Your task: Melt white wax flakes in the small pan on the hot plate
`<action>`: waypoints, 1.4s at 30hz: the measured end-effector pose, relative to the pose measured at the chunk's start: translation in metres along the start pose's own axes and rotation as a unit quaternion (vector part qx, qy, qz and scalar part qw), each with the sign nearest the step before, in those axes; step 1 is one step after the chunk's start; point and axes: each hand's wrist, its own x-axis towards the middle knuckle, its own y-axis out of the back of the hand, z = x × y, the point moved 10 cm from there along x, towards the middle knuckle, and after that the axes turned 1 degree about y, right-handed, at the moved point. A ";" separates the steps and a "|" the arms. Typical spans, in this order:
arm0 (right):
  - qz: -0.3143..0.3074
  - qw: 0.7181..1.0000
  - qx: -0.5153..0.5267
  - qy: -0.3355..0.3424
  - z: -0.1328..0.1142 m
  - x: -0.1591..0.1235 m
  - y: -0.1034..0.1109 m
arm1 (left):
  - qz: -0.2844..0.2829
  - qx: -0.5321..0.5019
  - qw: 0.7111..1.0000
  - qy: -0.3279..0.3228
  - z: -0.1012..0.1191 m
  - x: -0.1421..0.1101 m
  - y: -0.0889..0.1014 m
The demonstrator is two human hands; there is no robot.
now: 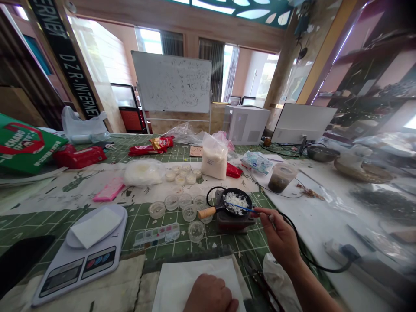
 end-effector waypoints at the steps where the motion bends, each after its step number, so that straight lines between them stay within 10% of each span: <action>1: 0.011 1.000 0.000 -0.007 0.001 0.000 0.003 | -0.004 -0.001 1.000 0.003 0.000 0.000 0.001; 14: 0.033 0.999 0.010 -0.041 0.014 -0.002 0.014 | 0.018 -0.003 1.000 0.003 0.000 -0.002 0.006; 27: -0.010 0.993 -0.044 0.105 -0.006 -0.002 -0.002 | 0.067 0.011 0.998 0.001 0.003 -0.003 0.020; 42: 0.032 0.995 -0.078 0.046 0.018 0.013 0.005 | 0.122 -0.025 0.992 -0.003 0.004 -0.007 0.032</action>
